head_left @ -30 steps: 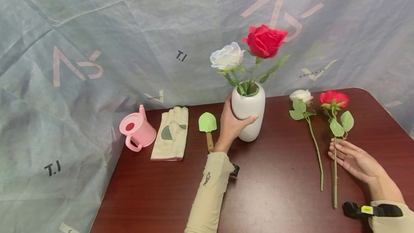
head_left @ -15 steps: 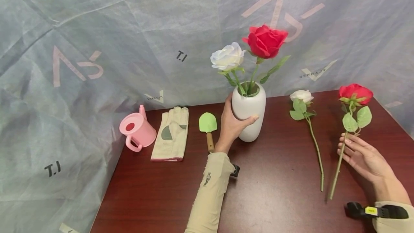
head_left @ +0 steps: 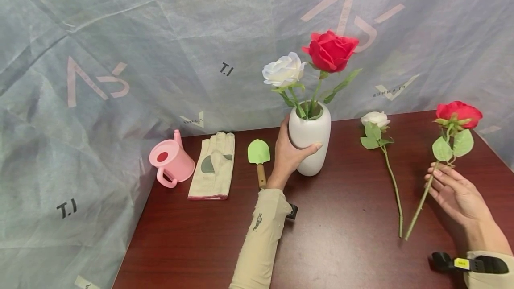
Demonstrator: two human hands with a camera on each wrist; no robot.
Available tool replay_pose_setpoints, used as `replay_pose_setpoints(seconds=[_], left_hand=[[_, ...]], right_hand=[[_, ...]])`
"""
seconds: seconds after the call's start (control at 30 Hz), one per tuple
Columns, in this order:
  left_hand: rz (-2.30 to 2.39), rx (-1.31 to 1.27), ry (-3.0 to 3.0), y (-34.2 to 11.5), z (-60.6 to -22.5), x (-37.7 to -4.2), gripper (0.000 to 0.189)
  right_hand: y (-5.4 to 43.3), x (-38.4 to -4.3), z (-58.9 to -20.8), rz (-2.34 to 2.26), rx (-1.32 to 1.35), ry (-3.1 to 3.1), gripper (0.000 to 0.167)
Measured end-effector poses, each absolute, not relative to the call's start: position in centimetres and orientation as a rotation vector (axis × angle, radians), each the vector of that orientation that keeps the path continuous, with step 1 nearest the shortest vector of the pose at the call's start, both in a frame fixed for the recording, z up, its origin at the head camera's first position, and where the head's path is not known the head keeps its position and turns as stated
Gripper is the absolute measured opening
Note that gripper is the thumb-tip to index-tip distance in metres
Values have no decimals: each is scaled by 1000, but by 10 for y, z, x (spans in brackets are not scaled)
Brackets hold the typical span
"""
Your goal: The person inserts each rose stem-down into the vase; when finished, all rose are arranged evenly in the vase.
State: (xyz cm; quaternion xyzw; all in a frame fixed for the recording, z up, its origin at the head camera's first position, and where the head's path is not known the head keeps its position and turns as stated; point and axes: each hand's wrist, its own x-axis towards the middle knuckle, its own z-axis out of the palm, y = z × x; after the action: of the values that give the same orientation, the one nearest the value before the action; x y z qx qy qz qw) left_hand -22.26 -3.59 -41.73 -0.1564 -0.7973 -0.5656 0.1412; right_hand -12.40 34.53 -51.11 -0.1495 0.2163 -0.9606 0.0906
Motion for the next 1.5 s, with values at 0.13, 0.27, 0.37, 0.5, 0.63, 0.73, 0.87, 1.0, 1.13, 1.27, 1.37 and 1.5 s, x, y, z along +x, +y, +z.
replay_pose_setpoints(seconds=[0.13, 0.27, 0.37, 0.5, 0.63, 0.73, 0.87, 1.0, 1.13, 1.27, 1.37, 1.5], left_hand=[[-1631, -450, -2305, -36, -417, -222, 100], [-1633, -445, -2310, -37, -417, -222, 100], [-1626, -441, -2316, -37, -417, -223, 99], [-1615, -433, -2322, -36, -417, -223, 99], [-1618, -433, -2319, -36, -417, -223, 99], [-1629, -435, -2317, -36, -417, -223, 98], [-1636, -440, -2319, -37, -416, -222, 98], [-1636, -446, -2312, -37, -416, -222, 98], [-1632, -447, -2309, -36, -417, -222, 98], [-1629, -448, -2311, -37, -417, -222, 99], [-1625, -444, -2316, -37, -417, -222, 99], [-1614, -440, -2323, -36, -418, -223, 99]], right_hand=[[342, -124, -509, -2872, -456, 647, 46], [339, -124, -506, -2872, -470, 694, 45], [337, -125, -505, -2874, -490, 676, 45], [334, -128, -502, -2884, -519, 601, 45], [329, -129, -497, -2903, -534, 531, 44], [323, -129, -491, -2918, -530, 513, 45], [313, -127, -481, -2957, -494, 593, 43], [305, -127, -472, -3001, -480, 664, 39], [299, -127, -465, -3028, -506, 611, 39], [295, -128, -459, -3058, -499, 534, 39], [290, -129, -455, -3086, -456, 500, 38], [285, -129, -452, -3118, -392, 479, 35]])
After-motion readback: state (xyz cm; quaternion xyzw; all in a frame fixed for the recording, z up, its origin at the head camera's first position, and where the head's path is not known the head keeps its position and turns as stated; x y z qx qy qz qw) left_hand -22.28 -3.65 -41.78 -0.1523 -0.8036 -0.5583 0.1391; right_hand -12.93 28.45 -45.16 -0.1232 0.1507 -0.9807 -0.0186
